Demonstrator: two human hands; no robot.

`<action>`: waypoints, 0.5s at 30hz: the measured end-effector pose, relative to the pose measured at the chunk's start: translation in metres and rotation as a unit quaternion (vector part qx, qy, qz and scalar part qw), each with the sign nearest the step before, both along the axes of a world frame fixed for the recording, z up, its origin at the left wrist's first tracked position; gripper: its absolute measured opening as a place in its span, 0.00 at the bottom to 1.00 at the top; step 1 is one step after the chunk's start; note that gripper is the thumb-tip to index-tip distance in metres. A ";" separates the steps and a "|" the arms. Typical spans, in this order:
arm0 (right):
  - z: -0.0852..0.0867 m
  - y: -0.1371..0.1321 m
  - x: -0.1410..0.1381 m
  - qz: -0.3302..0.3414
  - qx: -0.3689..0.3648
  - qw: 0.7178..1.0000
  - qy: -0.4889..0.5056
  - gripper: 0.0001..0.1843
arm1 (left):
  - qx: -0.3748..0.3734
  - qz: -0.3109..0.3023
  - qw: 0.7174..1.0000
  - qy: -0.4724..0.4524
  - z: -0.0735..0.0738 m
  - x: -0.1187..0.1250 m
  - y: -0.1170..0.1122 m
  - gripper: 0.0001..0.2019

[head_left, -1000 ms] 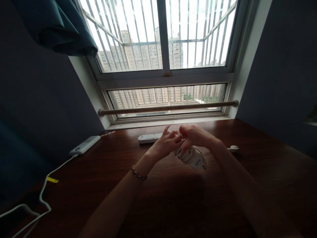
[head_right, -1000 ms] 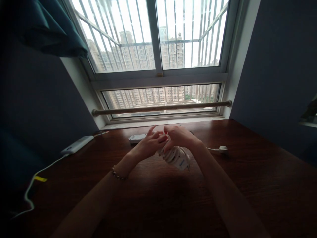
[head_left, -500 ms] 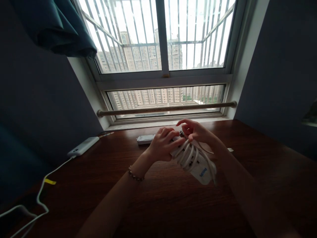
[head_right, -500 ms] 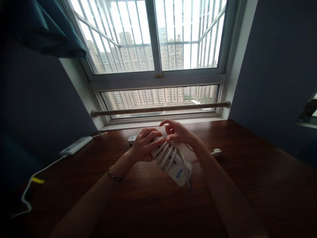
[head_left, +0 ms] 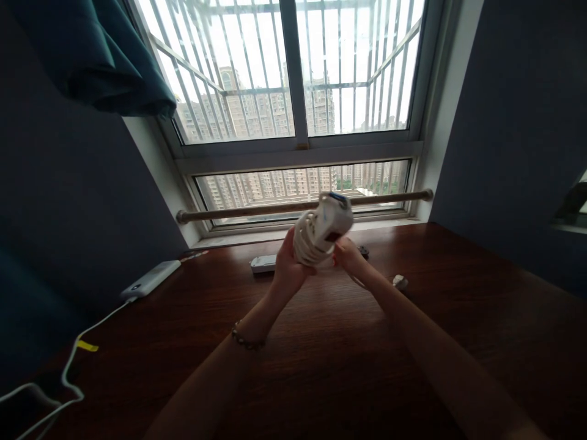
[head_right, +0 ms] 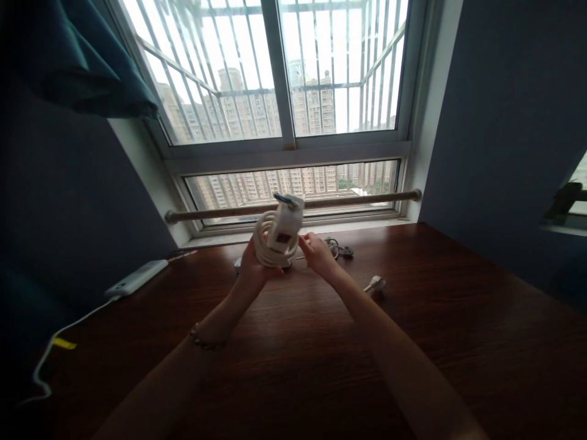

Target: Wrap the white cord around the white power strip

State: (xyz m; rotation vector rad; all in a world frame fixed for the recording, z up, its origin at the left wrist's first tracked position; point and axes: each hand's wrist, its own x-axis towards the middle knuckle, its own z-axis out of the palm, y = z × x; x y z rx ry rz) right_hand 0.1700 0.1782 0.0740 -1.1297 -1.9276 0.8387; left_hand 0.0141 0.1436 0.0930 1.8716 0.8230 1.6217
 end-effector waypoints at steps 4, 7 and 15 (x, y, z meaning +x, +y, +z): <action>-0.018 0.006 0.012 0.087 -0.117 0.979 -0.145 0.26 | -0.172 0.013 0.976 -0.131 -0.001 -0.012 0.019 0.31; -0.010 0.006 0.029 0.121 -0.118 0.962 -0.213 0.19 | -0.230 0.062 0.962 -0.135 -0.003 -0.025 0.034 0.32; 0.060 -0.030 0.054 -0.084 0.195 0.956 -0.201 0.16 | -0.317 0.127 0.939 0.026 -0.023 -0.046 0.067 0.33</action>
